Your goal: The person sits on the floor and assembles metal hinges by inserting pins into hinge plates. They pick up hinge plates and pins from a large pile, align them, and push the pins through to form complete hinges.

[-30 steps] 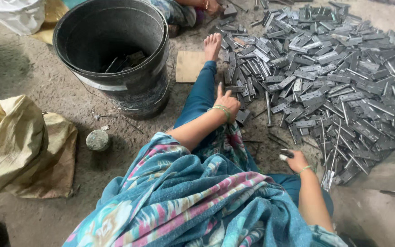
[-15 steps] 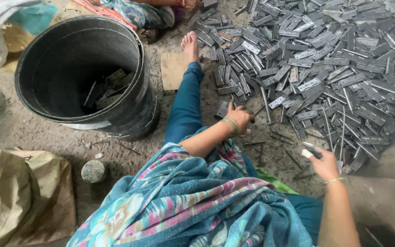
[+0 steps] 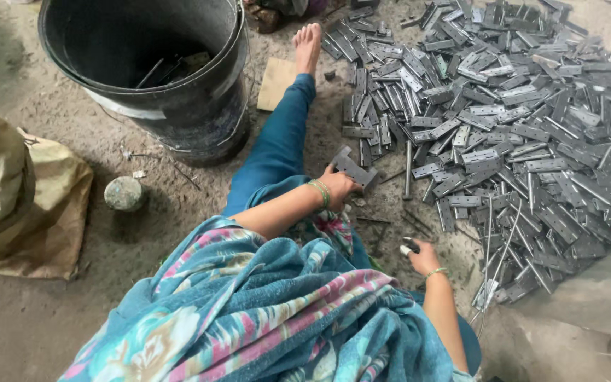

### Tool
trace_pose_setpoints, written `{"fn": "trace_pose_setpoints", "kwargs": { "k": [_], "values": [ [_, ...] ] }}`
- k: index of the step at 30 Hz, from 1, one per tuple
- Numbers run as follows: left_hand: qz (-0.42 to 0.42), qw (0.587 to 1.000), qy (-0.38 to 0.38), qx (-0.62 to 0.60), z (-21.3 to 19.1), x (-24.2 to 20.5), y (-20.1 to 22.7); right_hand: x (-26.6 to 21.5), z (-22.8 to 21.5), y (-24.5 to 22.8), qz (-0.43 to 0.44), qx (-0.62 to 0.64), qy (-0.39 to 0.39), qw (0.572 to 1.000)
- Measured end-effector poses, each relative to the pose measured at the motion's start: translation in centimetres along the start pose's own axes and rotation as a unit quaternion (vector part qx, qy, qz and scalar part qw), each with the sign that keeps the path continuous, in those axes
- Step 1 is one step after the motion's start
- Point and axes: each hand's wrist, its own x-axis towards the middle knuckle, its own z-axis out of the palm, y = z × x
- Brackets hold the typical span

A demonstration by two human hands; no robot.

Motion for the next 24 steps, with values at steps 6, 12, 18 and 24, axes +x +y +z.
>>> {"fn": "trace_pose_setpoints", "kwargs": {
  "k": [6,12,18,24],
  "values": [
    [0.04,0.999,0.034,0.013,2.1,3.9,-2.9,-0.4,-0.4,1.2,-0.032,-0.086,-0.057,0.994],
    [0.093,0.987,0.092,-0.099,5.6,7.0,-5.6,2.1,-1.8,4.3,-0.082,-0.023,-0.031,0.996],
    [0.07,0.983,0.032,-0.169,6.7,5.6,-5.2,5.8,2.7,5.4,-0.027,-0.203,0.025,0.978],
    [0.081,0.978,0.047,-0.185,6.4,4.8,-5.8,7.7,5.5,8.8,0.012,-0.174,-0.007,0.985]
  ]
}}
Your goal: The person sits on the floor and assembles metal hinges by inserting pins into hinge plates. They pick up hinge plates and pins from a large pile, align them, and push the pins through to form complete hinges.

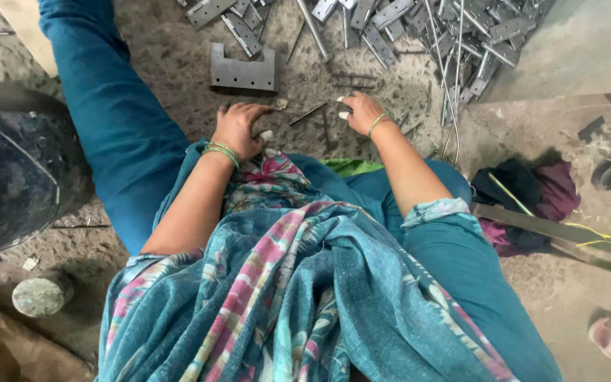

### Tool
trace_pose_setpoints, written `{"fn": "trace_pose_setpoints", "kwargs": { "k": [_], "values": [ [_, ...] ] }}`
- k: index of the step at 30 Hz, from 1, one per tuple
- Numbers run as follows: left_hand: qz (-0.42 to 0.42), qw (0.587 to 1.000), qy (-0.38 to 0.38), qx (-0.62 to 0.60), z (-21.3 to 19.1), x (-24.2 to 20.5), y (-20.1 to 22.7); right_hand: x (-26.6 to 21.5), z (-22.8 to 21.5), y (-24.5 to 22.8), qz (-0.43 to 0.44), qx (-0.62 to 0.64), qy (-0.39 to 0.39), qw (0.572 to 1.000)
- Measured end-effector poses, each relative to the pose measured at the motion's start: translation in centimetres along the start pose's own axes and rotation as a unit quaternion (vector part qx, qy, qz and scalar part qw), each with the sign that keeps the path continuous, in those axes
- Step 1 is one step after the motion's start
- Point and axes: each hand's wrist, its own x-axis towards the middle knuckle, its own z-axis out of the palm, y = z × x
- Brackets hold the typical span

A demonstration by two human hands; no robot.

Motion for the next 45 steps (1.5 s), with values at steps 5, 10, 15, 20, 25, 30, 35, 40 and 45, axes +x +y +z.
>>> {"fn": "trace_pose_setpoints", "kwargs": {
  "k": [5,10,15,20,25,30,35,40,45],
  "values": [
    [0.019,0.999,0.033,0.008,-0.2,0.2,0.4,0.2,0.0,1.3,0.019,0.026,0.037,0.999],
    [-0.001,0.999,0.045,0.005,0.6,0.9,0.1,-0.2,-0.2,1.4,0.072,0.021,0.025,0.997],
    [0.025,0.988,0.153,-0.025,1.1,0.3,-1.7,-0.5,-0.6,-0.3,0.044,0.014,0.073,0.996],
    [0.017,0.967,0.243,-0.072,1.4,-0.1,-4.0,-3.0,-2.3,-2.1,0.042,0.024,0.069,0.996],
    [-0.035,0.947,0.266,-0.175,1.6,-0.3,-6.2,-4.6,-4.0,-3.3,0.039,0.024,0.066,0.997],
    [-0.06,0.937,0.258,-0.229,1.9,-0.7,-6.4,-7.2,-4.5,-3.8,0.081,0.05,0.037,0.995],
    [-0.067,0.911,0.281,-0.293,0.0,-2.7,-5.3,-7.3,-5.1,-5.3,0.099,0.048,-0.015,0.994],
    [-0.057,0.895,0.28,-0.343,-1.7,-4.2,-4.1,-8.7,-4.5,-4.0,0.09,0.068,0.029,0.993],
    [-0.025,0.88,0.272,-0.388,-2.3,-4.8,-2.6,-8.1,-4.3,-5.4,0.057,0.006,0.012,0.998]
  ]
}}
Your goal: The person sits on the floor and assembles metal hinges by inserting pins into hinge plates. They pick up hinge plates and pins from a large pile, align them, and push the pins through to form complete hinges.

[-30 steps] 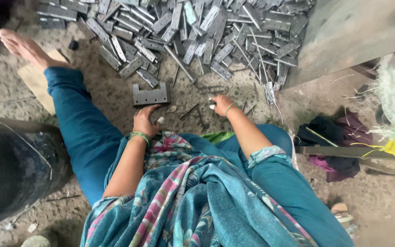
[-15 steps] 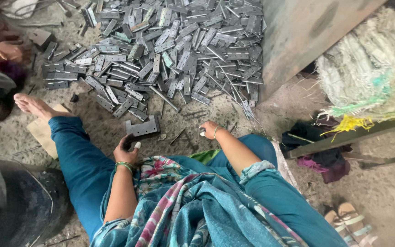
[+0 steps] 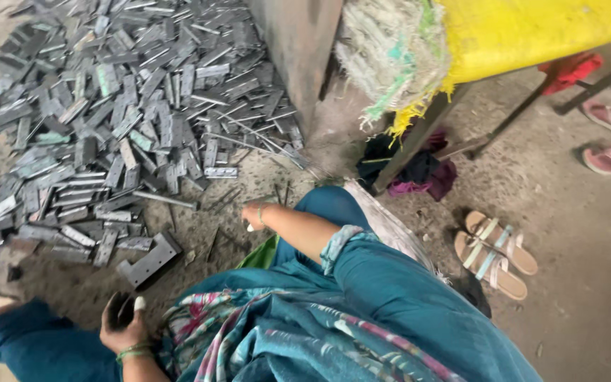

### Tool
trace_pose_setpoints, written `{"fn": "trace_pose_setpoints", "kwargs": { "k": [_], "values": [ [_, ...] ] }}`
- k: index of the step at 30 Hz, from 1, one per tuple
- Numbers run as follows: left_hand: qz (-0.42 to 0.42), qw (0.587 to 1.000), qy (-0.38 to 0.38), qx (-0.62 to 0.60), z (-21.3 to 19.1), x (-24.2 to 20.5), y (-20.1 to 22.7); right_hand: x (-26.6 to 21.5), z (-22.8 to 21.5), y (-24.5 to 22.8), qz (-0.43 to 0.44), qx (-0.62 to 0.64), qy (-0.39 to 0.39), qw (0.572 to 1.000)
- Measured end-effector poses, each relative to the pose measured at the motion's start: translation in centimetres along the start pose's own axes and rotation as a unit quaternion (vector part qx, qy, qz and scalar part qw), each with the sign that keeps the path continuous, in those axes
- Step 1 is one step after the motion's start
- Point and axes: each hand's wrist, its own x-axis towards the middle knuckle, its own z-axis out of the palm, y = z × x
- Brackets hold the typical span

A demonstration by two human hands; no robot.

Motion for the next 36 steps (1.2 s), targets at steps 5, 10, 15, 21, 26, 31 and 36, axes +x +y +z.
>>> {"fn": "trace_pose_setpoints", "kwargs": {
  "k": [5,10,15,21,26,31,36],
  "values": [
    [0.071,0.995,-0.068,-0.006,3.5,0.2,0.2,2.3,-0.6,-3.3,-0.037,-0.012,-0.031,0.999],
    [0.093,0.988,-0.097,0.069,4.8,1.6,-1.6,4.1,1.3,-4.7,-0.112,0.18,0.039,0.977],
    [0.04,0.986,-0.136,0.093,9.8,3.5,-3.0,3.6,1.5,1.8,0.018,-0.085,-0.13,0.988],
    [-0.012,0.982,-0.14,0.126,12.4,3.0,-4.3,5.7,3.9,2.3,0.006,0.139,0.048,0.989],
    [-0.003,0.984,-0.109,0.14,6.7,4.5,-4.7,6.9,5.6,1.5,-0.053,0.0,-0.056,0.997],
    [0.009,0.984,-0.124,0.125,3.2,2.9,-2.2,8.5,6.0,2.4,-0.087,0.097,0.099,0.986],
    [0.075,0.949,-0.15,0.266,4.5,1.9,0.9,9.6,6.2,7.1,-0.077,0.129,0.06,0.987]
  ]
}}
